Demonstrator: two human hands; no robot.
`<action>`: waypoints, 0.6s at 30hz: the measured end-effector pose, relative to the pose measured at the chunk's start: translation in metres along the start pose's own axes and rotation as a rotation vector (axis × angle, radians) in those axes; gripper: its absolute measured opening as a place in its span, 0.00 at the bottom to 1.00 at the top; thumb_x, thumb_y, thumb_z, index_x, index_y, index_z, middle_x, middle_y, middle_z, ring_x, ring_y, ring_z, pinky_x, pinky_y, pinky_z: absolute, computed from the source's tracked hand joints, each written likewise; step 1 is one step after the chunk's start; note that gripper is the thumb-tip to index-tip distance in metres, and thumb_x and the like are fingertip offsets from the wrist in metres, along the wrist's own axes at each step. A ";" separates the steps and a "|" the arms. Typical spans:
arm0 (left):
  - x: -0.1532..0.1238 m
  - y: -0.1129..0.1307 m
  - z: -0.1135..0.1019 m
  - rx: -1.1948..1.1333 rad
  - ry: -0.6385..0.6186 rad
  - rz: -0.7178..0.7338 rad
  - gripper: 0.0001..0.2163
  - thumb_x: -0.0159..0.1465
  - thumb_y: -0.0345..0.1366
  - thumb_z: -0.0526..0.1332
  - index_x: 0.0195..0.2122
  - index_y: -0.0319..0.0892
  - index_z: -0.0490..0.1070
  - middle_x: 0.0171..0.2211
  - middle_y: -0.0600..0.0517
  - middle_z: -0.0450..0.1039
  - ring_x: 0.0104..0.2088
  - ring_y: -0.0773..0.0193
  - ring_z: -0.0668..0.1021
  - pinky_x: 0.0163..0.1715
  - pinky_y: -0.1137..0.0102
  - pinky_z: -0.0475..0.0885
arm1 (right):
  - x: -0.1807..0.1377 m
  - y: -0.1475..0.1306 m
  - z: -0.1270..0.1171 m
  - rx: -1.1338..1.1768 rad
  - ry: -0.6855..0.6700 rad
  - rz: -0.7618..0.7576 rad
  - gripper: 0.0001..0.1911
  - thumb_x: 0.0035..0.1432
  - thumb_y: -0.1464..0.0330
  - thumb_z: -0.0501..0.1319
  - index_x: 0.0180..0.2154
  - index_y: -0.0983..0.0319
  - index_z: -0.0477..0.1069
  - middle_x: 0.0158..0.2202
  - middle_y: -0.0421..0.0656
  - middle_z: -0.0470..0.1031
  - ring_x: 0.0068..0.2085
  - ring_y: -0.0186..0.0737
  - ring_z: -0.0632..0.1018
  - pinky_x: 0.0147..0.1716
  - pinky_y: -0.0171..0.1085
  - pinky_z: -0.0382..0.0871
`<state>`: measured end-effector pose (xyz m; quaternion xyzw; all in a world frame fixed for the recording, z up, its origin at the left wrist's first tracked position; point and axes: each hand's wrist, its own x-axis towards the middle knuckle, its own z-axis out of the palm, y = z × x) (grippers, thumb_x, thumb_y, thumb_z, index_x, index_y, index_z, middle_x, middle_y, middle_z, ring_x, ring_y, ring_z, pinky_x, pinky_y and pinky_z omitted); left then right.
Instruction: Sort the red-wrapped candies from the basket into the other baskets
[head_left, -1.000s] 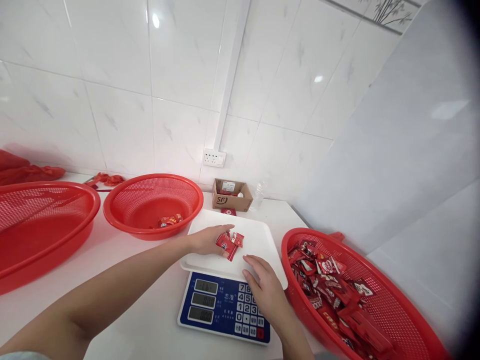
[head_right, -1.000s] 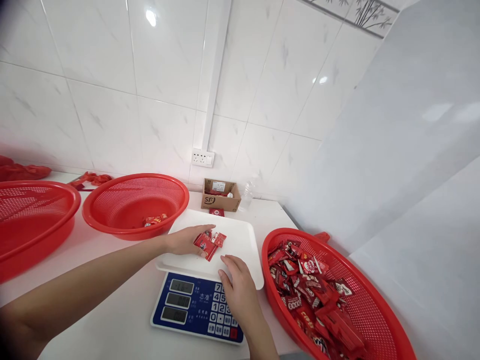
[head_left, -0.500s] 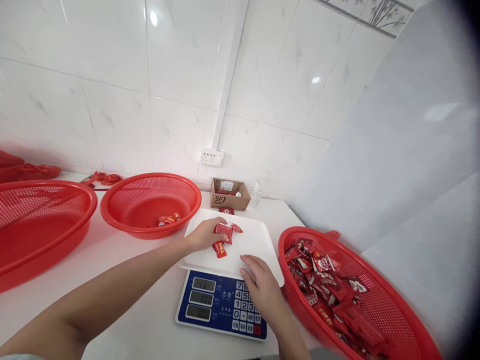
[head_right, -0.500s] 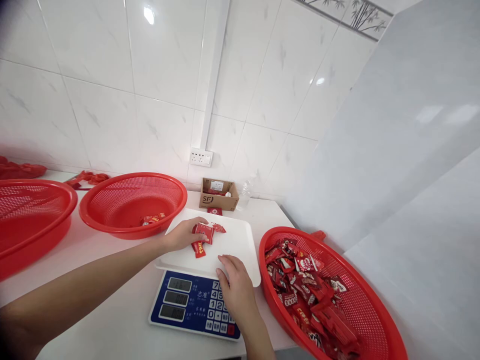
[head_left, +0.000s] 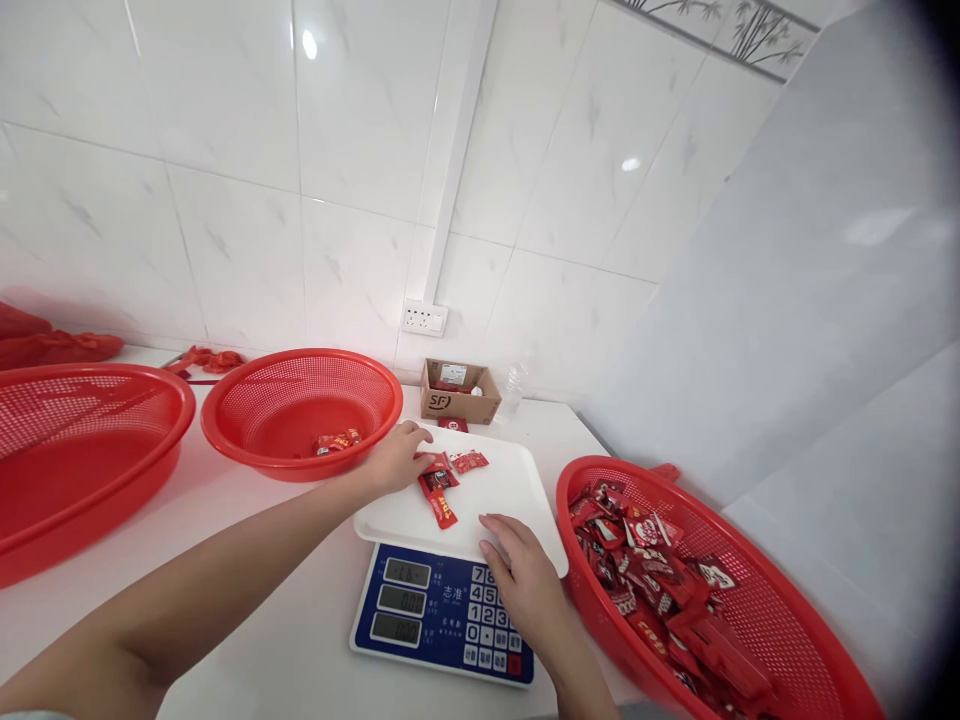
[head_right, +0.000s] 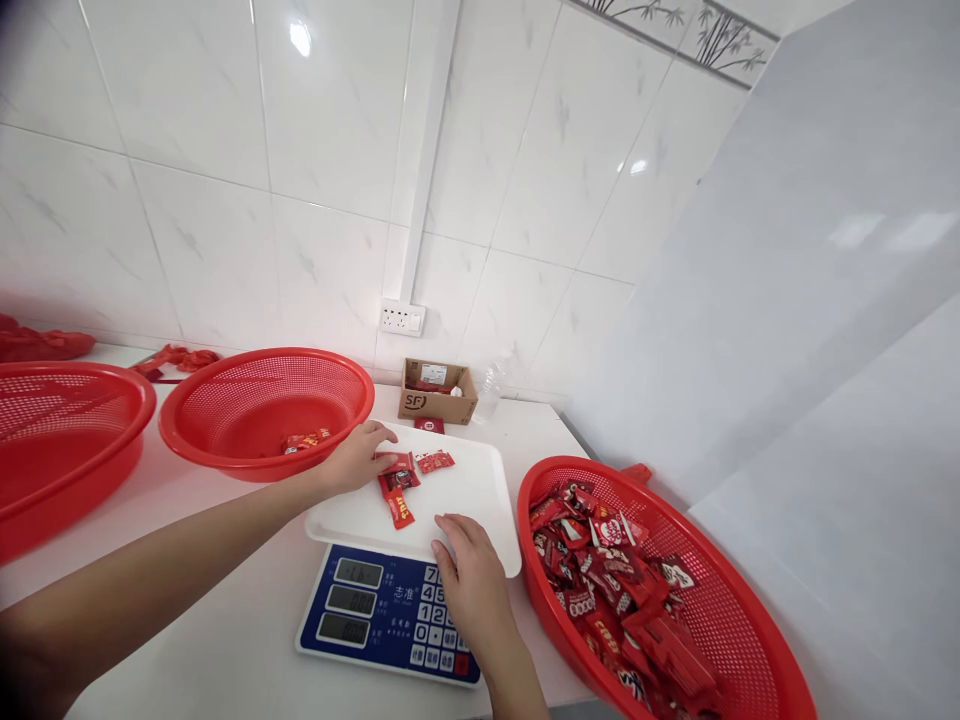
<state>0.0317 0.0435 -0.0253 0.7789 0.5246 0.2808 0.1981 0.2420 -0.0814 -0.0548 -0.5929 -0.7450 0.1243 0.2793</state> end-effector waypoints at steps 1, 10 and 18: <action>-0.001 0.000 0.001 0.032 -0.009 0.031 0.11 0.60 0.36 0.58 0.44 0.40 0.71 0.52 0.43 0.67 0.54 0.52 0.69 0.55 0.60 0.62 | 0.000 0.000 0.000 -0.002 0.002 -0.003 0.19 0.62 0.65 0.49 0.50 0.64 0.71 0.51 0.51 0.72 0.54 0.46 0.71 0.55 0.47 0.65; -0.009 0.026 0.032 0.196 -0.229 0.176 0.30 0.60 0.55 0.54 0.60 0.43 0.58 0.64 0.40 0.53 0.65 0.43 0.49 0.60 0.44 0.45 | 0.000 -0.001 -0.001 -0.019 -0.017 -0.026 0.20 0.63 0.65 0.48 0.50 0.65 0.70 0.51 0.51 0.72 0.53 0.46 0.71 0.54 0.47 0.66; 0.003 0.036 0.040 0.223 -0.301 0.232 0.27 0.63 0.53 0.52 0.60 0.47 0.57 0.59 0.43 0.61 0.64 0.44 0.54 0.58 0.42 0.42 | 0.001 -0.005 -0.003 -0.043 -0.028 -0.024 0.20 0.64 0.66 0.47 0.50 0.66 0.70 0.51 0.51 0.72 0.53 0.45 0.71 0.54 0.45 0.66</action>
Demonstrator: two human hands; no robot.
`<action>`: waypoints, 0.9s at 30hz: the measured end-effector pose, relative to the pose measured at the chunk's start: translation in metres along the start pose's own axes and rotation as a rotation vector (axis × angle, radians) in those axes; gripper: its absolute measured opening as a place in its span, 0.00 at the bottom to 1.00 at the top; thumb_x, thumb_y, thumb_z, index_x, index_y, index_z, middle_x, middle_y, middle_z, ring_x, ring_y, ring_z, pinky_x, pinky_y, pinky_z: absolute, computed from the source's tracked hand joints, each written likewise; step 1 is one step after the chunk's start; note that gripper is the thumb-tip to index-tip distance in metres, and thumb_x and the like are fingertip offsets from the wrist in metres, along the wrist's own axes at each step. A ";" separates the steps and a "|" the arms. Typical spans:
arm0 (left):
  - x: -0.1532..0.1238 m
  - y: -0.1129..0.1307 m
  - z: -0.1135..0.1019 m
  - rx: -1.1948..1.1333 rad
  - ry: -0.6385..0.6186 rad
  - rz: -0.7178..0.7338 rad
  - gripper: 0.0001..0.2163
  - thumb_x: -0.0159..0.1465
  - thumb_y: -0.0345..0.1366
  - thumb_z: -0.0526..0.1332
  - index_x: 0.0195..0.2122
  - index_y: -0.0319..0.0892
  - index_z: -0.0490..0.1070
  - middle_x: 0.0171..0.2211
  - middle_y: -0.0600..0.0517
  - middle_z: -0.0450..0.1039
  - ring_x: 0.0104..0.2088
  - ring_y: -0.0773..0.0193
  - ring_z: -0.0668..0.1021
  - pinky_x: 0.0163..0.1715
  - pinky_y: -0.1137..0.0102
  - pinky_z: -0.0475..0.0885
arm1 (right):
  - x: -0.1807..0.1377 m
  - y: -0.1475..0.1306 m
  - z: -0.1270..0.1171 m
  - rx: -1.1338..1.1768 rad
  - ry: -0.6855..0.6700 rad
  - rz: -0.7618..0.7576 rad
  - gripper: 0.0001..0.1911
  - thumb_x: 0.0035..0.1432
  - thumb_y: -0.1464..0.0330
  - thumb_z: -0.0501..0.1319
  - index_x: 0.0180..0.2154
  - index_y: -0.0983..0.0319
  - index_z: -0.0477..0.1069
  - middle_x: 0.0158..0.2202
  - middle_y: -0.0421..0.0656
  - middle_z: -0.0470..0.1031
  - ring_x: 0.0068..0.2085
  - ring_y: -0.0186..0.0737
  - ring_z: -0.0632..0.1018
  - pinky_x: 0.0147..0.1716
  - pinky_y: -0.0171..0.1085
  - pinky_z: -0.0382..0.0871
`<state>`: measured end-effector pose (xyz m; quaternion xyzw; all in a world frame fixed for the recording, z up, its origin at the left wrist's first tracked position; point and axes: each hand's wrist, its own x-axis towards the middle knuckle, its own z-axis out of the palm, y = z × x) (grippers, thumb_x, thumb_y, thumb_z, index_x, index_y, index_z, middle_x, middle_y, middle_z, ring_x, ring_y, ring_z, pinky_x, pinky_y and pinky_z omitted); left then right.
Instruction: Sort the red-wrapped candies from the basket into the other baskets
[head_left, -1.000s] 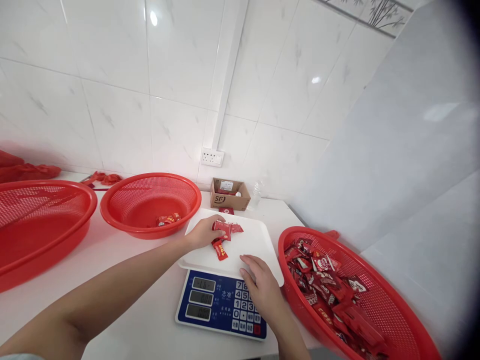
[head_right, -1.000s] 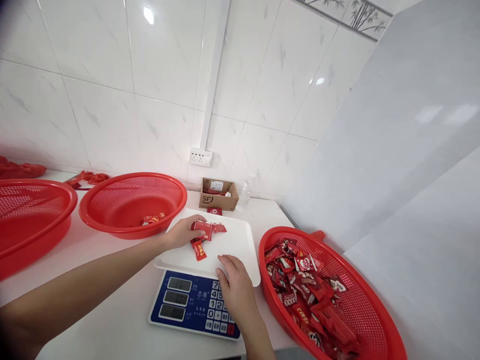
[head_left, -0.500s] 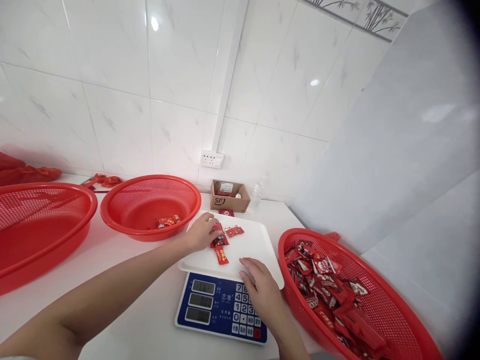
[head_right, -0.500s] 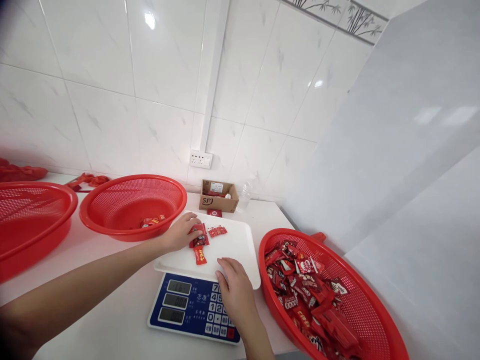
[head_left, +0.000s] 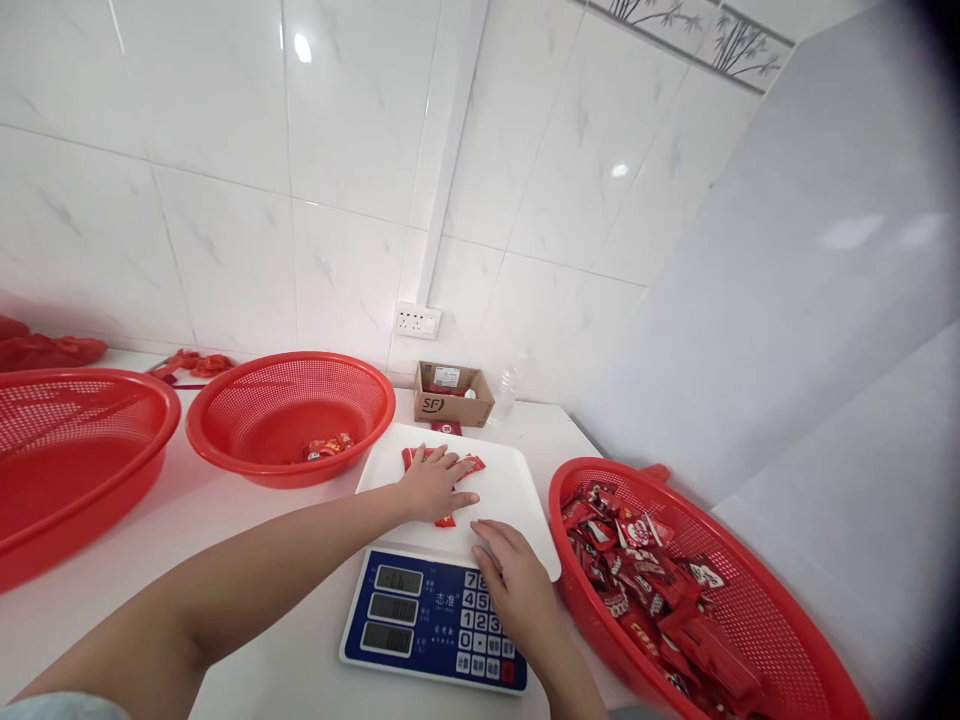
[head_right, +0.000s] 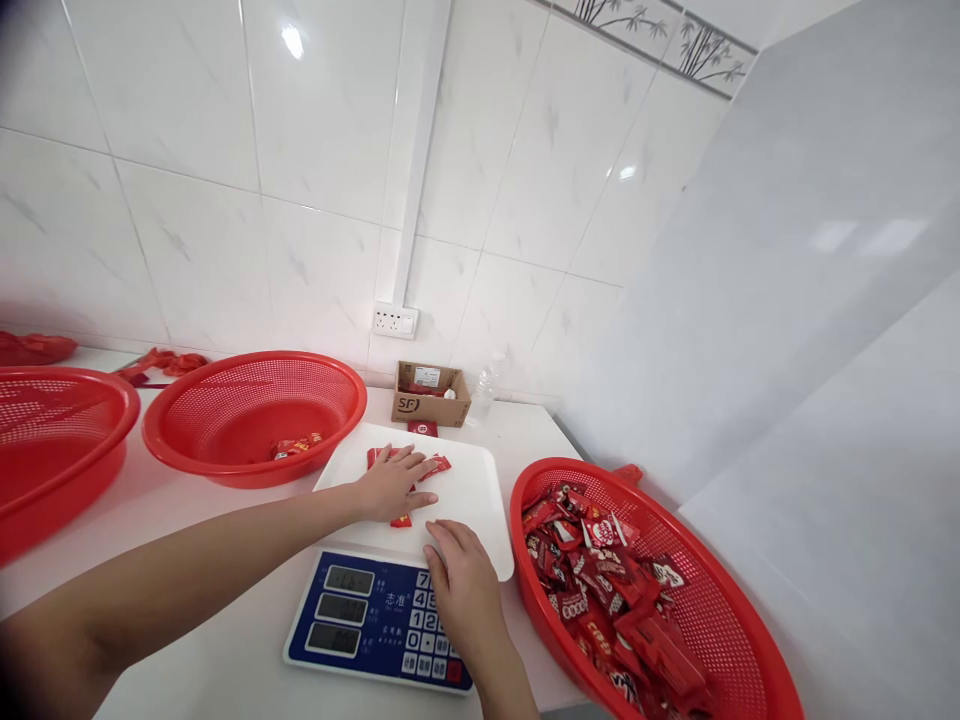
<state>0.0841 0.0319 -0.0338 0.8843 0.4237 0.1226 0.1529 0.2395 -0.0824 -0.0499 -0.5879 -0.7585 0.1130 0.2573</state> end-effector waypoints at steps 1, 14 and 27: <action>0.000 0.000 -0.001 -0.003 0.007 0.017 0.25 0.63 0.51 0.52 0.59 0.47 0.59 0.58 0.43 0.63 0.63 0.46 0.56 0.58 0.43 0.44 | 0.000 0.000 0.000 0.000 0.000 0.000 0.20 0.64 0.66 0.47 0.50 0.66 0.70 0.51 0.51 0.73 0.52 0.45 0.72 0.53 0.45 0.66; -0.006 -0.007 -0.008 -0.073 0.026 0.266 0.09 0.60 0.42 0.61 0.38 0.44 0.70 0.39 0.51 0.74 0.45 0.58 0.74 0.51 0.62 0.61 | 0.004 0.001 -0.002 0.042 -0.013 0.035 0.21 0.62 0.65 0.50 0.54 0.61 0.67 0.56 0.49 0.68 0.57 0.45 0.68 0.57 0.48 0.62; -0.031 -0.020 -0.018 -0.028 -0.099 0.142 0.34 0.57 0.57 0.56 0.61 0.45 0.57 0.65 0.41 0.51 0.66 0.45 0.46 0.61 0.48 0.43 | 0.029 -0.004 0.002 -0.010 -0.116 0.001 0.23 0.61 0.67 0.51 0.57 0.63 0.63 0.61 0.46 0.62 0.64 0.47 0.57 0.61 0.49 0.54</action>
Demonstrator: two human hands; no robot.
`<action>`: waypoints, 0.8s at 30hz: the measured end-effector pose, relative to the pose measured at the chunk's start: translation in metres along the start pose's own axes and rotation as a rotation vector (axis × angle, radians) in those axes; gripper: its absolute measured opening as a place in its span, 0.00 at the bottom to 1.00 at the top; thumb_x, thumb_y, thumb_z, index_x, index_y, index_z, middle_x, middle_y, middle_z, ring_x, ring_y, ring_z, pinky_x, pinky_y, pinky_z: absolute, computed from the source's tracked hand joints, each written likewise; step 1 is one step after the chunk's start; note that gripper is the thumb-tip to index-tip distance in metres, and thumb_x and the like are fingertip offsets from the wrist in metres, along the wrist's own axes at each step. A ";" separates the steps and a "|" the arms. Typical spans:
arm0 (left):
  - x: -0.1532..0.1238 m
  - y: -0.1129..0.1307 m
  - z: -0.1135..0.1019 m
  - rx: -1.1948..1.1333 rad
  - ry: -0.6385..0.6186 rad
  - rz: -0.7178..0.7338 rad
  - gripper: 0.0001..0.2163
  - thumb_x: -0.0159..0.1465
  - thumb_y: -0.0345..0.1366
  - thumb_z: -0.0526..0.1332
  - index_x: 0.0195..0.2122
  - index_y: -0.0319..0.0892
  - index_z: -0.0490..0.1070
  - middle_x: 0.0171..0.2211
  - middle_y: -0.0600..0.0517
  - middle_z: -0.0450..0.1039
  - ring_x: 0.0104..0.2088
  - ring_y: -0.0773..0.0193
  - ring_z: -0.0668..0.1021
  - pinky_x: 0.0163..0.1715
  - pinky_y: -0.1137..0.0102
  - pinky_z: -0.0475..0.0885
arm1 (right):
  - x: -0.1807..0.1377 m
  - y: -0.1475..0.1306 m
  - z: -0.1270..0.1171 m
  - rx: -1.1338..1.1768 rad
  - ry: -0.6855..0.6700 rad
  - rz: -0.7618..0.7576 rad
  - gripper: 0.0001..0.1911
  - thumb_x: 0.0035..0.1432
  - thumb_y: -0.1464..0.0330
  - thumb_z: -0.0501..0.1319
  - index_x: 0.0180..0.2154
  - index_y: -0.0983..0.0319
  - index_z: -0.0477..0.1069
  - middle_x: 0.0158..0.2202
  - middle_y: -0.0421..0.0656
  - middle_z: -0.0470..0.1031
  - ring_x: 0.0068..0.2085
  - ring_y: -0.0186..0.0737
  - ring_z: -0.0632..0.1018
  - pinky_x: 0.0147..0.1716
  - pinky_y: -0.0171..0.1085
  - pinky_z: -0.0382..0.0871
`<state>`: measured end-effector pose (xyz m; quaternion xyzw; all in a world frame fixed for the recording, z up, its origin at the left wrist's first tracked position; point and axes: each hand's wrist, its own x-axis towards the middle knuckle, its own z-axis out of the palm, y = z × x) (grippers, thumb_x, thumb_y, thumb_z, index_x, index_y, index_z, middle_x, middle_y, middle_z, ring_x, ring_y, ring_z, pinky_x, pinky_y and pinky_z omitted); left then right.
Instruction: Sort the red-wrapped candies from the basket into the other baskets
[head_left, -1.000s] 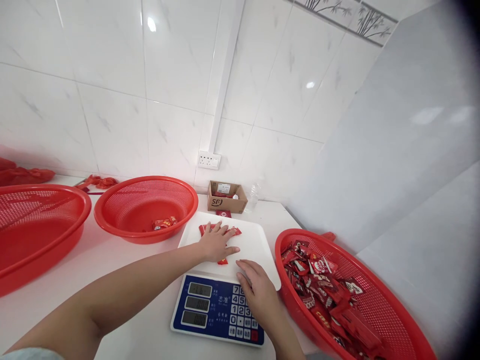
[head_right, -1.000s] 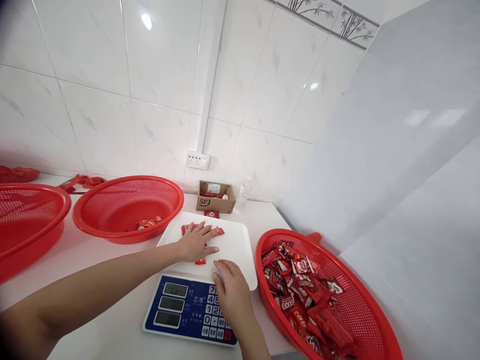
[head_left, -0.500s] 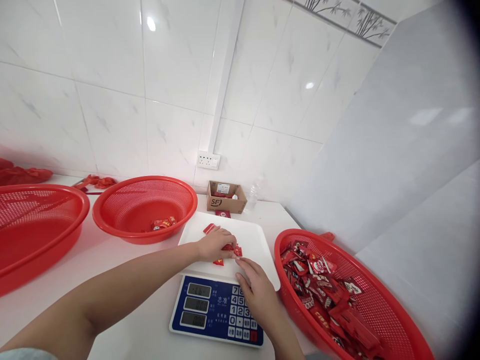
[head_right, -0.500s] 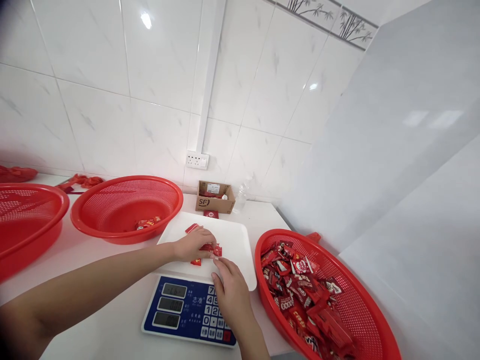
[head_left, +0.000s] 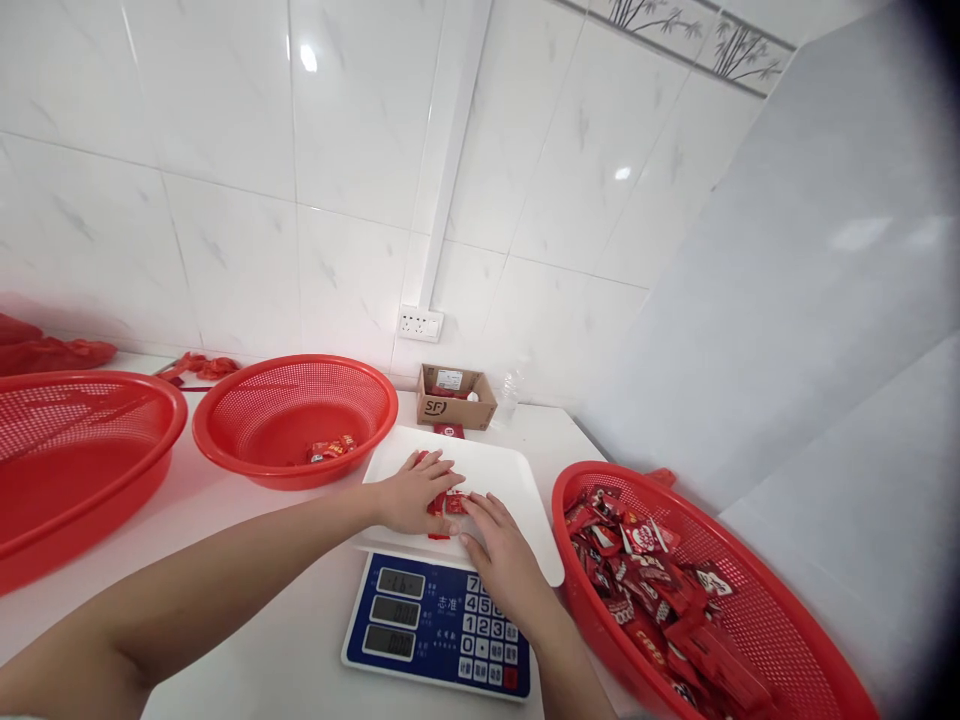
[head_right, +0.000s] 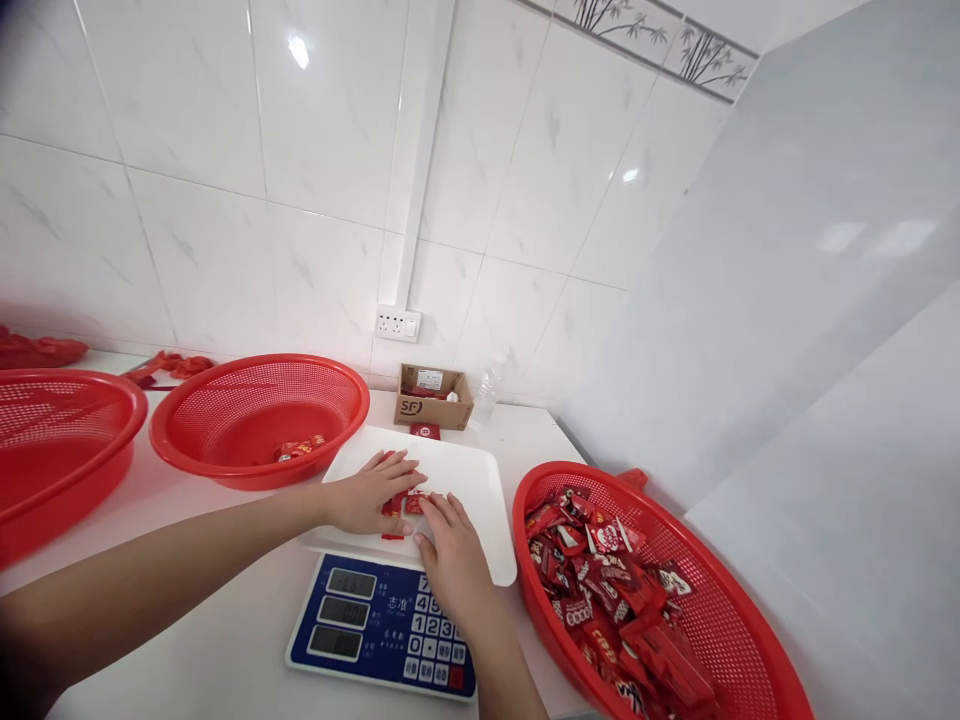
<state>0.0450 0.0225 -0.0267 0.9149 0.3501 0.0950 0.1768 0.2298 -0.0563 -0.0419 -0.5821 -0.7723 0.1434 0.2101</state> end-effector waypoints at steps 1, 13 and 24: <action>-0.002 -0.001 0.000 0.005 -0.027 -0.019 0.35 0.57 0.59 0.55 0.61 0.44 0.57 0.65 0.40 0.49 0.66 0.44 0.45 0.60 0.47 0.42 | 0.000 0.000 0.000 -0.001 0.004 0.000 0.23 0.60 0.67 0.51 0.57 0.63 0.64 0.61 0.46 0.62 0.63 0.48 0.58 0.61 0.50 0.54; -0.001 -0.002 0.000 0.004 -0.052 -0.079 0.36 0.58 0.60 0.52 0.63 0.43 0.53 0.66 0.39 0.46 0.66 0.45 0.44 0.60 0.47 0.42 | -0.006 -0.010 -0.003 0.083 0.086 -0.032 0.19 0.59 0.70 0.52 0.51 0.60 0.70 0.51 0.48 0.71 0.51 0.45 0.72 0.53 0.44 0.65; -0.002 0.005 0.003 -0.030 -0.008 0.021 0.32 0.59 0.55 0.55 0.61 0.45 0.56 0.64 0.42 0.54 0.65 0.45 0.49 0.61 0.49 0.45 | -0.003 -0.013 0.003 0.116 0.053 -0.073 0.20 0.61 0.69 0.50 0.53 0.62 0.69 0.55 0.48 0.70 0.55 0.43 0.70 0.57 0.45 0.62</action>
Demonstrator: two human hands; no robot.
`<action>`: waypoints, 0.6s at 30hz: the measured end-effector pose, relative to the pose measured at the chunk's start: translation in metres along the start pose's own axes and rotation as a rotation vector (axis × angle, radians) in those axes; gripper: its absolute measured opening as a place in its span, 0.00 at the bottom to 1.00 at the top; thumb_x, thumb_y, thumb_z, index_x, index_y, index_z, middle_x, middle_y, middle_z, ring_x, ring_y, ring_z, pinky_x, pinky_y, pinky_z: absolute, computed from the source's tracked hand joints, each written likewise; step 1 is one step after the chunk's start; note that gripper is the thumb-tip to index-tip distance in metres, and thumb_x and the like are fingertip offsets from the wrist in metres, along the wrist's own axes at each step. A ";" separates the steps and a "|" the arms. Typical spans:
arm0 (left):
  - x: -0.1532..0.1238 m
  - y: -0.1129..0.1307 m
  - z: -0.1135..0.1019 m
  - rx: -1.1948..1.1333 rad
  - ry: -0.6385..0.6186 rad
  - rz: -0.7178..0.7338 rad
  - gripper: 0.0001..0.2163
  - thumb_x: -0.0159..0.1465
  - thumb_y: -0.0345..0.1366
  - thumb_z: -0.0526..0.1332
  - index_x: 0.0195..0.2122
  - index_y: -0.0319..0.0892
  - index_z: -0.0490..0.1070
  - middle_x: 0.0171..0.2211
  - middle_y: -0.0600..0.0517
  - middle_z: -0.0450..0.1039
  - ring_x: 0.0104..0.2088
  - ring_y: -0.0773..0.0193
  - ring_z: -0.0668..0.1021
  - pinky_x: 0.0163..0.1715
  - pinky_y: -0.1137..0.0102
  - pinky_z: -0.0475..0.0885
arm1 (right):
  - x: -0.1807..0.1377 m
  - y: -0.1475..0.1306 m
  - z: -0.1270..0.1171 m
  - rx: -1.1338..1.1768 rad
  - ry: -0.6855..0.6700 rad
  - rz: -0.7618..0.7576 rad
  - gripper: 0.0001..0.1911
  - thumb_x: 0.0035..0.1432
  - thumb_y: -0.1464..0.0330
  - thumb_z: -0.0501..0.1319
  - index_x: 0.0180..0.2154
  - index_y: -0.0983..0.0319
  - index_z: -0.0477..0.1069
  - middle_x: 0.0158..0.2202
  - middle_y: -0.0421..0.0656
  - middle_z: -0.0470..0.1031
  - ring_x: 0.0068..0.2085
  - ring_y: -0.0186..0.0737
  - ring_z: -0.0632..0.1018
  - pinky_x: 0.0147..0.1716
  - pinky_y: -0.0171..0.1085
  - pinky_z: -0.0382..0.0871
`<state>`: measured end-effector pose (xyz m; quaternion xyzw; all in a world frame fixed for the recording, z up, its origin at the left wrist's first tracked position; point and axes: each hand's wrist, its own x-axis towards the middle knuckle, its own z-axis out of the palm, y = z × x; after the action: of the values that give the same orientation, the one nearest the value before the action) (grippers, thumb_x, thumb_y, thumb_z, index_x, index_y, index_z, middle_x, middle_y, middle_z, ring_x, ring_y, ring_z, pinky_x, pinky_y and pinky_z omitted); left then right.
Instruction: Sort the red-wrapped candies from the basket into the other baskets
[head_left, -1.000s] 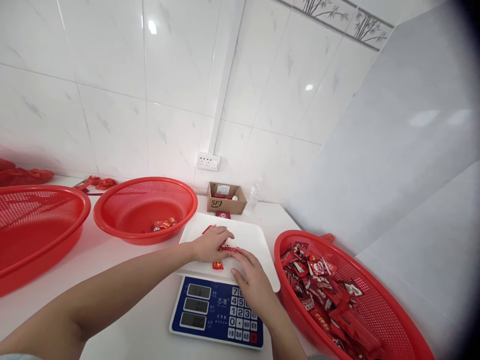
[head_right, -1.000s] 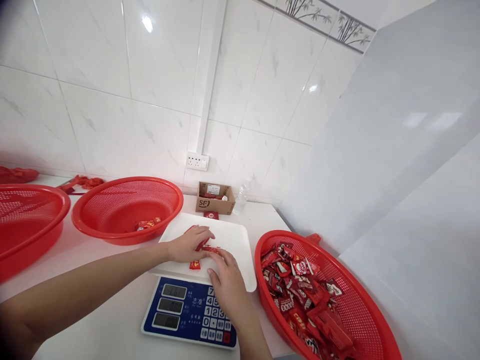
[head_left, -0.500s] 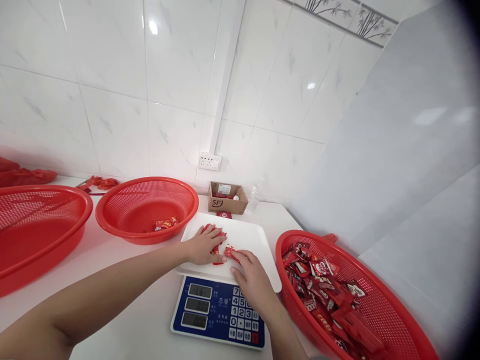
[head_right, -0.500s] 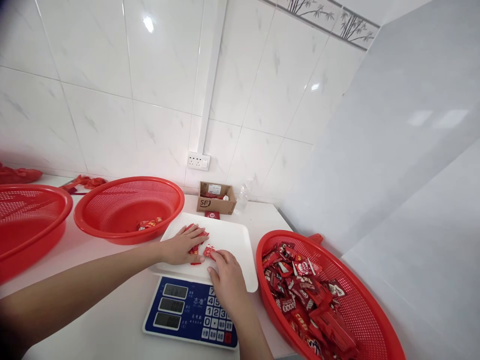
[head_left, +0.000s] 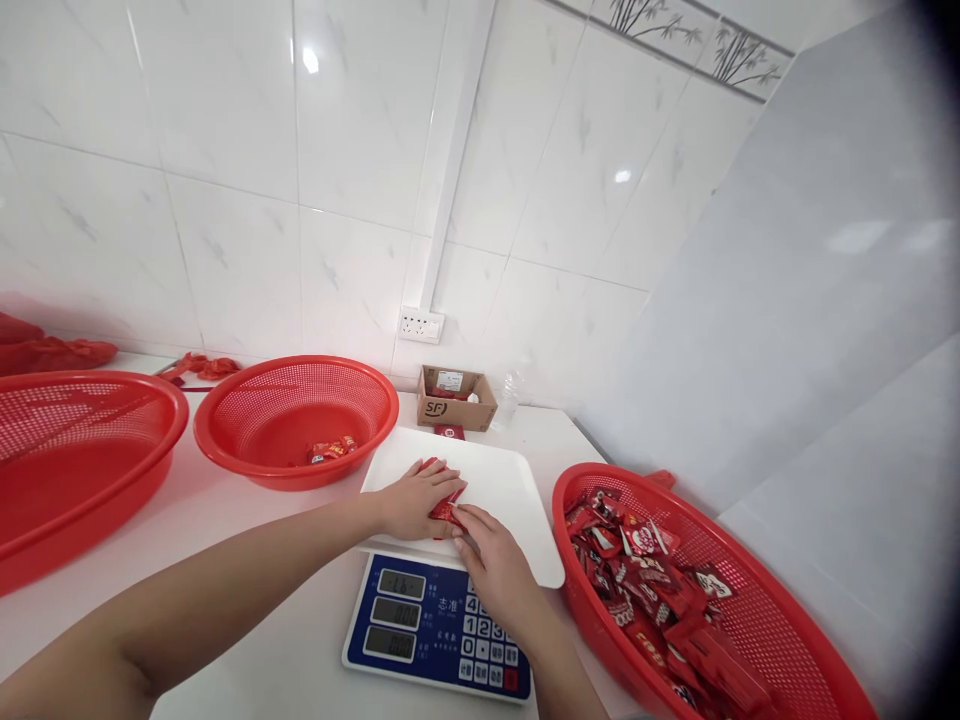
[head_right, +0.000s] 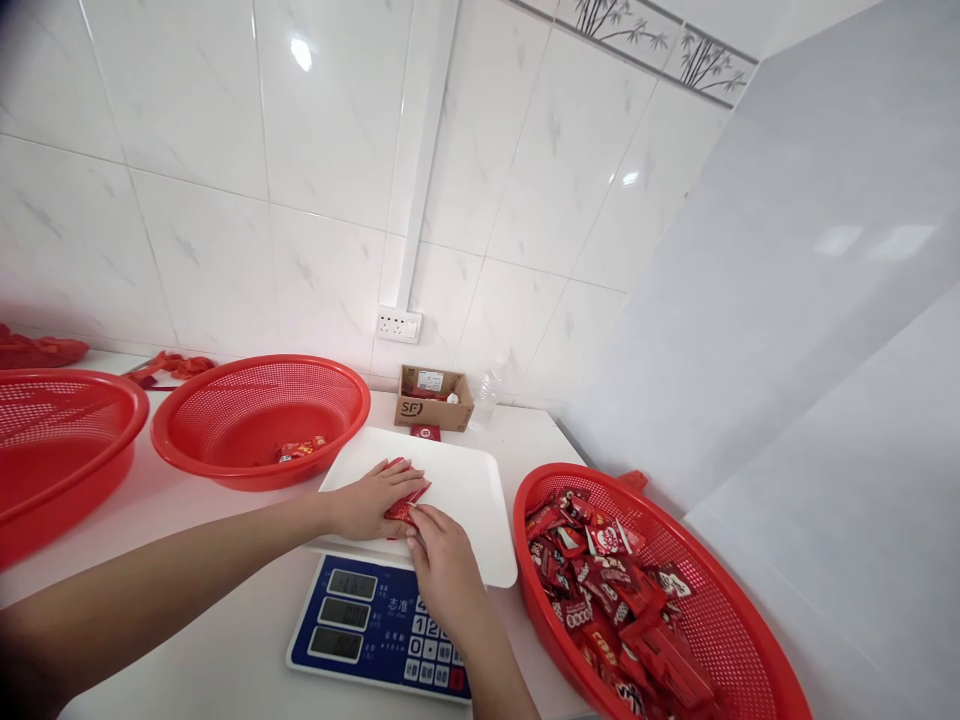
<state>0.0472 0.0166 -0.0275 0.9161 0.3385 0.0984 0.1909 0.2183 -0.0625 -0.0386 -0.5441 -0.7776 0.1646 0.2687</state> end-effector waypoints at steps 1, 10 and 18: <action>0.000 0.000 0.000 0.000 0.001 0.000 0.31 0.60 0.54 0.55 0.61 0.44 0.57 0.64 0.42 0.54 0.65 0.45 0.49 0.61 0.49 0.45 | 0.000 0.000 0.000 -0.005 -0.001 -0.002 0.20 0.61 0.68 0.50 0.53 0.63 0.69 0.55 0.48 0.70 0.55 0.43 0.70 0.57 0.45 0.62; -0.003 0.003 0.002 -0.003 0.027 -0.019 0.25 0.65 0.52 0.48 0.61 0.49 0.58 0.65 0.46 0.52 0.66 0.48 0.47 0.60 0.47 0.44 | -0.009 0.004 -0.010 -0.069 0.000 0.019 0.23 0.61 0.67 0.50 0.56 0.62 0.65 0.59 0.48 0.65 0.60 0.44 0.65 0.59 0.49 0.59; -0.040 0.011 -0.013 -0.122 0.284 -0.088 0.24 0.66 0.51 0.47 0.61 0.49 0.56 0.66 0.47 0.49 0.66 0.52 0.47 0.62 0.51 0.48 | -0.059 0.069 -0.083 -0.231 0.207 0.230 0.26 0.59 0.59 0.49 0.54 0.61 0.68 0.59 0.47 0.65 0.60 0.48 0.65 0.60 0.50 0.57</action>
<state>0.0196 -0.0140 -0.0132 0.8639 0.3952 0.2391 0.2006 0.3358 -0.0964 -0.0239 -0.6706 -0.6923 0.0472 0.2623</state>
